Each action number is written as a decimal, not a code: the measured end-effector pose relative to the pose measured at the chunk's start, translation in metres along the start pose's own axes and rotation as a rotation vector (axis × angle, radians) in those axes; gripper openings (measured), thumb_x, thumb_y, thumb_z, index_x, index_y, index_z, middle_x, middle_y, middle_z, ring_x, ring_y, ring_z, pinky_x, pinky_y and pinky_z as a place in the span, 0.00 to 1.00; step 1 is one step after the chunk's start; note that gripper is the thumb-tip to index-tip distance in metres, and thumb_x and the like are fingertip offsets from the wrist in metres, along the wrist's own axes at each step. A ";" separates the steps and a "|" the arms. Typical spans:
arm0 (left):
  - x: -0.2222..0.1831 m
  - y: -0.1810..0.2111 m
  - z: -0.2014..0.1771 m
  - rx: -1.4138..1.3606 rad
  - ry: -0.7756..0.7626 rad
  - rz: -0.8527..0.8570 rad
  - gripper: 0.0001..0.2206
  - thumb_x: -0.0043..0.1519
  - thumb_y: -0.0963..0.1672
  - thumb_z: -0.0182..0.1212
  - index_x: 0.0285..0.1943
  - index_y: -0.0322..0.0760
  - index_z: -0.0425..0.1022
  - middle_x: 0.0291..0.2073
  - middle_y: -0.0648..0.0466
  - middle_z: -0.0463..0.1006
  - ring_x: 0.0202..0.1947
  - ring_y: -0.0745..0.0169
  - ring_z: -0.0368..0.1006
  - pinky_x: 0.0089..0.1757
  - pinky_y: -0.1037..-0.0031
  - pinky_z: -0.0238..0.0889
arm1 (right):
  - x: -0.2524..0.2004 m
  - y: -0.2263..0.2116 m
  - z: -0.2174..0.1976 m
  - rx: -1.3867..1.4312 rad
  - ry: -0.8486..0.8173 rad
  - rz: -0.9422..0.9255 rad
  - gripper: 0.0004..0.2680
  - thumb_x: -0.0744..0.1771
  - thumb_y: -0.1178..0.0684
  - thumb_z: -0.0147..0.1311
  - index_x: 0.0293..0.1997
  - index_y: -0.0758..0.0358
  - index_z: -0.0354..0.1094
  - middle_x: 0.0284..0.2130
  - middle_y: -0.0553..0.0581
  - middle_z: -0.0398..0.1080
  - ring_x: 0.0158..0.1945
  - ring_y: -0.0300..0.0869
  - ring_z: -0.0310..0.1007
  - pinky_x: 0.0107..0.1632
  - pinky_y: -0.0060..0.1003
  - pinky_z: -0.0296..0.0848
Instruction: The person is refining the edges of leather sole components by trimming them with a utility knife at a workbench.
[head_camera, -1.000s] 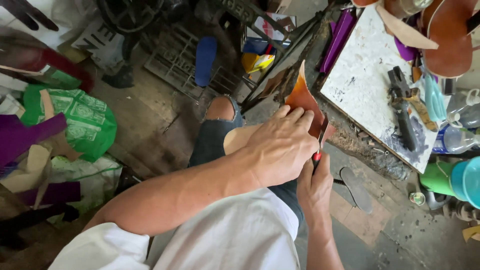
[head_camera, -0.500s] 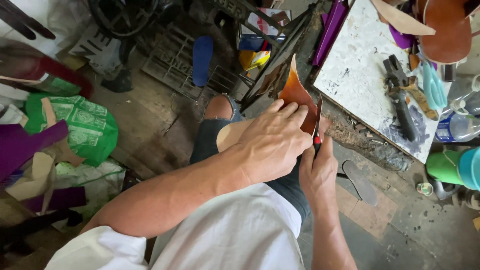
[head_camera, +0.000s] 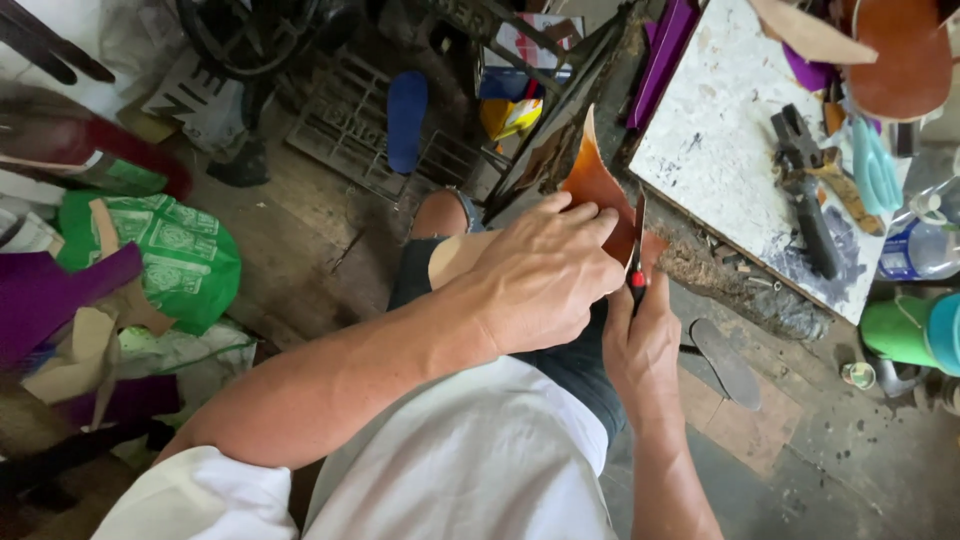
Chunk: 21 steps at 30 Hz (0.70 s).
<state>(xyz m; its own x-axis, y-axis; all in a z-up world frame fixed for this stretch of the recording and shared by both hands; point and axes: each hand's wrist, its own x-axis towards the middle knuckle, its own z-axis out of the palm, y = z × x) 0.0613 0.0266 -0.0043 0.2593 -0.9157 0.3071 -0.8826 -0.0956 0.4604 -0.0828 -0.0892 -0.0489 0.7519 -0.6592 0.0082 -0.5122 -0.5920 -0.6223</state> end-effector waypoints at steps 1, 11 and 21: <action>0.000 0.000 -0.004 0.000 -0.001 -0.002 0.11 0.50 0.38 0.57 0.36 0.39 0.85 0.54 0.28 0.77 0.57 0.27 0.73 0.59 0.49 0.56 | -0.001 0.000 0.001 0.001 -0.002 0.000 0.11 0.73 0.43 0.44 0.41 0.60 0.56 0.21 0.74 0.63 0.34 0.79 0.63 0.32 0.58 0.60; -0.001 -0.003 -0.010 -0.041 0.021 0.049 0.11 0.48 0.37 0.55 0.31 0.39 0.85 0.51 0.29 0.78 0.53 0.26 0.75 0.57 0.47 0.58 | -0.003 -0.015 -0.008 -0.037 -0.026 0.051 0.10 0.73 0.44 0.45 0.43 0.59 0.56 0.24 0.76 0.66 0.37 0.78 0.67 0.35 0.62 0.63; -0.010 0.031 -0.042 0.398 0.312 0.103 0.04 0.58 0.42 0.65 0.40 0.44 0.77 0.44 0.51 0.72 0.45 0.50 0.67 0.57 0.52 0.62 | 0.000 -0.016 -0.012 0.146 -0.062 -0.139 0.09 0.71 0.52 0.38 0.53 0.64 0.60 0.36 0.67 0.72 0.36 0.60 0.70 0.40 0.50 0.64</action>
<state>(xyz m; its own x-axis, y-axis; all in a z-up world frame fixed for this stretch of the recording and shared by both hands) 0.0477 0.0492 0.0425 0.2147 -0.7737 0.5961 -0.9748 -0.2080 0.0811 -0.0796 -0.0855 -0.0295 0.8376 -0.5434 0.0565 -0.3395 -0.5987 -0.7255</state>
